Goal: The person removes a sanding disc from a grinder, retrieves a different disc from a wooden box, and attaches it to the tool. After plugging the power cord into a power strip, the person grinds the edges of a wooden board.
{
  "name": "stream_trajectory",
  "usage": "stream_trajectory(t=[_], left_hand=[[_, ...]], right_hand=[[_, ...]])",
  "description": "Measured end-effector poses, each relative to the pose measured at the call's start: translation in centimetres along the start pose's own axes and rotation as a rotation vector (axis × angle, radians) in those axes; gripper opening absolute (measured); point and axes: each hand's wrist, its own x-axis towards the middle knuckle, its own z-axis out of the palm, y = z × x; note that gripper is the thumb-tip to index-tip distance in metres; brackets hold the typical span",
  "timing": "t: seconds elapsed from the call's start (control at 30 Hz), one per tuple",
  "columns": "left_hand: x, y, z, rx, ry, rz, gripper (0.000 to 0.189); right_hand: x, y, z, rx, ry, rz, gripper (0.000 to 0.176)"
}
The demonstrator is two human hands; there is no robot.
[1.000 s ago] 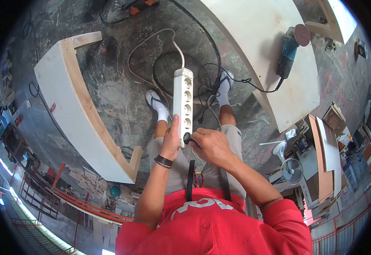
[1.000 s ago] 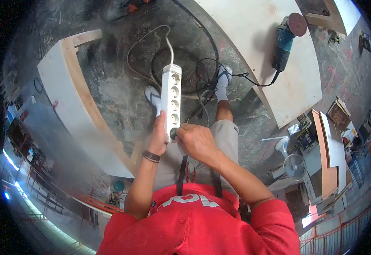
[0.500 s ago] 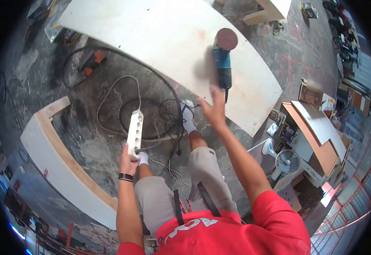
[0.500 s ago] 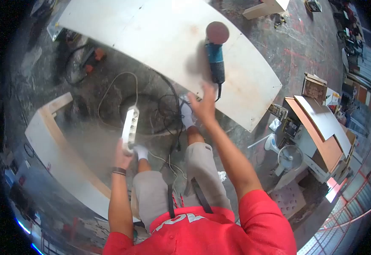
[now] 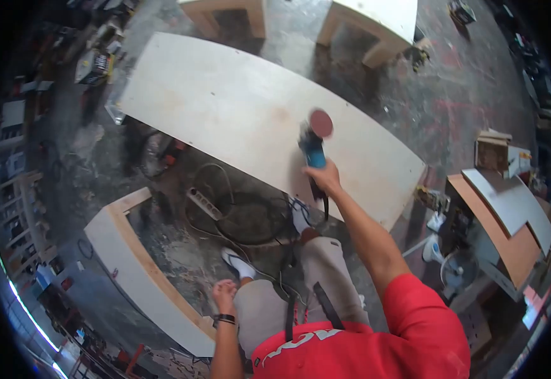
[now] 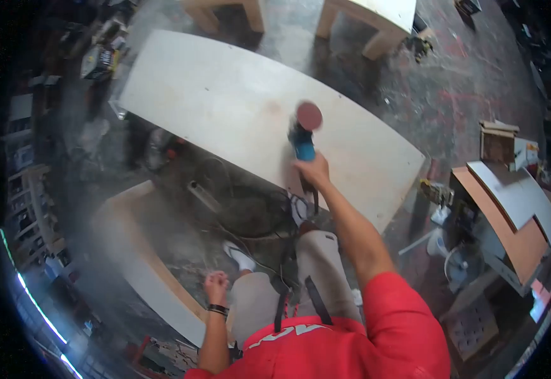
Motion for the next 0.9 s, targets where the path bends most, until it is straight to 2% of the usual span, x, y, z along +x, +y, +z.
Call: stream_trajectory(t=[0.07,0.1,0.17,0.23,0.3,0.37,0.4,0.47,0.5,0.57,0.6,0.67,0.7,0.73,0.77,0.8,0.83,0.87,0.9], left_hand=[[-4.5,0.9,3.4,0.104,-0.056,0.119,0.011],[-7.2,2.0,5.2,0.161,-0.108,0.163,0.012],[-12.2,4.9,9.5,0.222,-0.225,0.211,0.015],[-16.7,6.9,13.2,0.169,-0.374,0.362,0.028],[-20.3,7.9,15.3,0.085,-0.541,0.313,0.046],[-23.0,6.3,16.5,0.088,-0.529,0.474,0.062],[-24.8,5.4,16.3,0.036,-0.450,0.484,0.062],[-27.3,4.9,15.0,0.064,-0.451,0.661,0.069],[-28.3,4.8,13.6,0.019,-0.403,0.681,0.069],[-30.6,5.2,10.7,-0.061,-0.575,0.607,0.068],[-31.8,5.7,9.1,-0.120,-0.531,0.619,0.068],[-33.9,5.4,5.1,-0.311,-0.850,0.603,0.073],[-33.6,3.0,4.9,-0.427,-0.899,0.703,0.074],[-34.9,1.7,2.8,-0.475,-0.859,0.719,0.074],[-36.7,1.2,0.2,-0.438,-1.042,0.528,0.070],[-37.9,-0.7,-1.9,-0.405,-1.221,0.332,0.067],[-39.1,-3.4,-1.8,-0.633,-1.267,0.402,0.062],[-40.4,-5.4,-2.4,-0.718,-1.222,0.417,0.062],[-41.5,-7.4,-3.6,-0.803,-1.301,0.243,0.062]], right_hand=[[-5.1,1.0,-0.9,0.172,-0.100,0.022,0.045],[-9.1,-1.0,-2.5,0.238,-0.154,0.032,0.042],[-15.9,-1.6,-3.7,0.320,-0.224,-0.009,0.044],[-23.0,-3.2,-5.1,0.384,-0.277,0.050,0.047],[-28.9,-3.5,-5.5,0.411,-0.299,0.053,0.048],[-33.5,-5.2,-6.6,0.383,-0.411,0.019,0.048],[-35.8,-5.6,-7.3,0.389,-0.429,0.026,0.048],[-40.1,-6.4,-8.0,0.359,-0.491,-0.010,0.047],[-42.1,-6.6,-8.3,0.402,-0.446,-0.029,0.046],[-44.6,-5.8,-7.8,0.501,-0.386,-0.132,0.041],[-45.9,-5.2,-8.1,0.451,-0.432,-0.161,0.041],[-48.4,-3.8,-8.2,0.650,-0.539,-0.293,0.045],[-48.5,-2.9,-9.1,0.650,-0.812,-0.299,0.061],[-49.8,-2.5,-9.5,0.579,-0.832,-0.308,0.081],[-53.5,-4.2,-9.2,0.771,-0.972,-0.316,0.089],[-54.0,-3.2,-9.2,0.911,-1.167,-0.244,0.090],[-56.7,-3.7,-8.6,0.970,-1.206,-0.294,0.088],[-59.5,-4.1,-7.9,1.025,-1.248,-0.332,0.086],[-61.2,-2.9,-7.4,0.963,-1.295,-0.288,0.086]])
